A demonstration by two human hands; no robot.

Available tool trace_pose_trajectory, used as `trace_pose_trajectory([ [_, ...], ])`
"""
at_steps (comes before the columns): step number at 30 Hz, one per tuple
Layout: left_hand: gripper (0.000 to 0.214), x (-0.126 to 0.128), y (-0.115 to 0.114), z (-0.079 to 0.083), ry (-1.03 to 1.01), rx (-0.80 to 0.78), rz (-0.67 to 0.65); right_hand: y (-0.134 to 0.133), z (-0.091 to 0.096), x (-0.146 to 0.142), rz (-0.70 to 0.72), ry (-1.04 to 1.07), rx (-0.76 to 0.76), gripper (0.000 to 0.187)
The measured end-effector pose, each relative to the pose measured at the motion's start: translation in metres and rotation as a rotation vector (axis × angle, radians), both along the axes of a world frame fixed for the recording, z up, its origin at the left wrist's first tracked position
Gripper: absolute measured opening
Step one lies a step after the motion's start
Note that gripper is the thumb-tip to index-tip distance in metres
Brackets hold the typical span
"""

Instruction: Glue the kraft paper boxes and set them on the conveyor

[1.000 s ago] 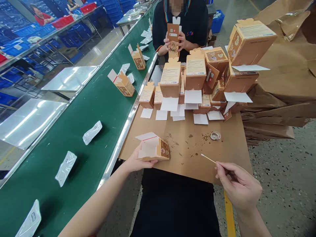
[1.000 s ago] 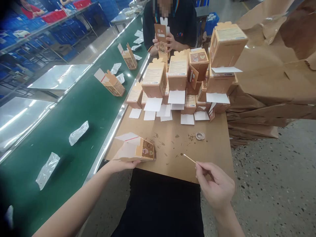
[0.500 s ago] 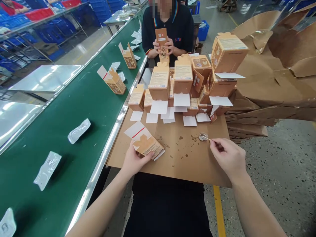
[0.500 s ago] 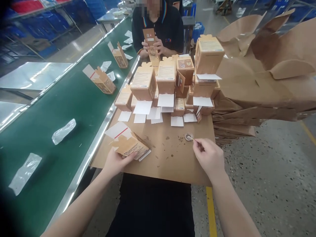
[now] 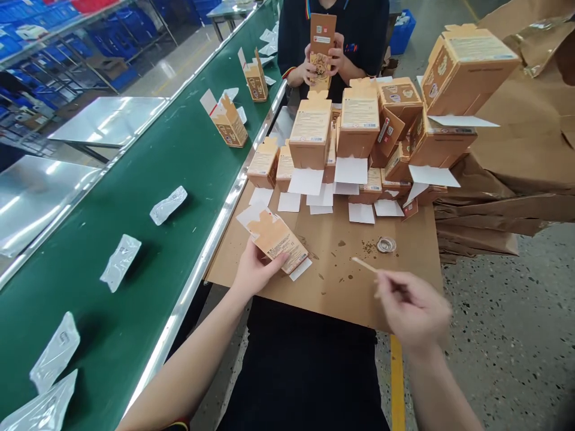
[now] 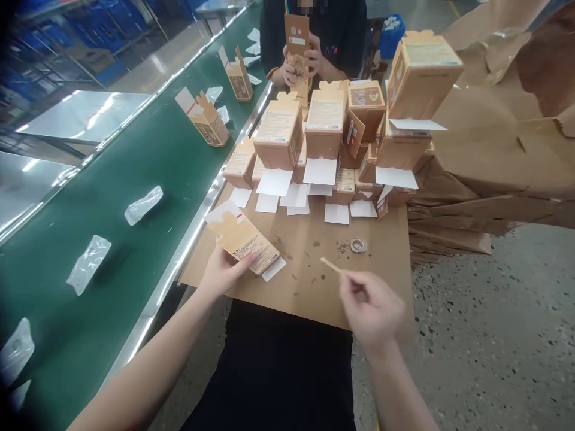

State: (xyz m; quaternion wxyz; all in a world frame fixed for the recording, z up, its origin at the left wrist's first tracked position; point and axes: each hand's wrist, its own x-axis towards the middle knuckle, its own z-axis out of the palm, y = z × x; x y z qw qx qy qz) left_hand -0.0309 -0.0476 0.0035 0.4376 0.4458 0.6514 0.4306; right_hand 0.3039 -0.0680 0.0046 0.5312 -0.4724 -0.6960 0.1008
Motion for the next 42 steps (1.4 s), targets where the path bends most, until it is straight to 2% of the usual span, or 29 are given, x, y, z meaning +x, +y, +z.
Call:
trace_pose_trajectory([
  [3, 0.081, 0.001, 0.000, -0.005, -0.037, 0.014, 0.032, -0.012, -0.015, -0.054, 0.107, 0.045, -0.197, 0.019],
  [5, 0.079, 0.001, -0.001, -0.009, -0.047, 0.037, 0.058, -0.012, -0.028, -0.080, 0.153, 0.036, -0.240, 0.024],
  [7, 0.076, 0.000, -0.002, -0.012, -0.043, 0.046, 0.055, -0.009, -0.039, -0.094, 0.174, 0.020, -0.260, 0.026],
  [11, 0.072, -0.003, -0.004, -0.013, -0.041, 0.025, 0.014, -0.005, -0.047, -0.094, 0.205, -0.013, -0.280, 0.026],
  [16, 0.071, -0.005, -0.005, -0.011, -0.043, 0.003, 0.017, -0.005, -0.042, -0.086, 0.230, -0.016, -0.260, 0.025],
  [22, 0.073, -0.003, -0.005, -0.011, -0.040, -0.004, 0.020, -0.005, -0.040, -0.091, 0.212, 0.011, -0.241, 0.026],
  [25, 0.075, -0.001, -0.005, -0.017, -0.022, 0.011, 0.050, -0.006, -0.029, -0.076, 0.137, 0.038, -0.212, 0.024],
  [29, 0.079, 0.001, -0.007, -0.024, -0.024, 0.062, 0.087, 0.000, -0.014, -0.021, -0.108, -0.010, -0.073, 0.015],
  [32, 0.077, -0.001, -0.009, -0.019, -0.027, 0.049, 0.058, 0.012, -0.014, 0.021, -0.300, -0.133, -0.001, 0.014],
  [34, 0.075, -0.003, -0.011, -0.012, -0.025, 0.001, 0.007, 0.020, -0.018, 0.037, -0.366, -0.194, -0.004, 0.019],
  [37, 0.075, -0.004, -0.017, -0.006, 0.002, -0.033, -0.030, 0.030, -0.025, 0.043, -0.348, -0.229, -0.029, 0.024],
  [42, 0.070, 0.005, -0.026, -0.013, 0.067, 0.046, -0.029, 0.040, -0.029, 0.040, -0.277, -0.287, -0.075, 0.029],
])
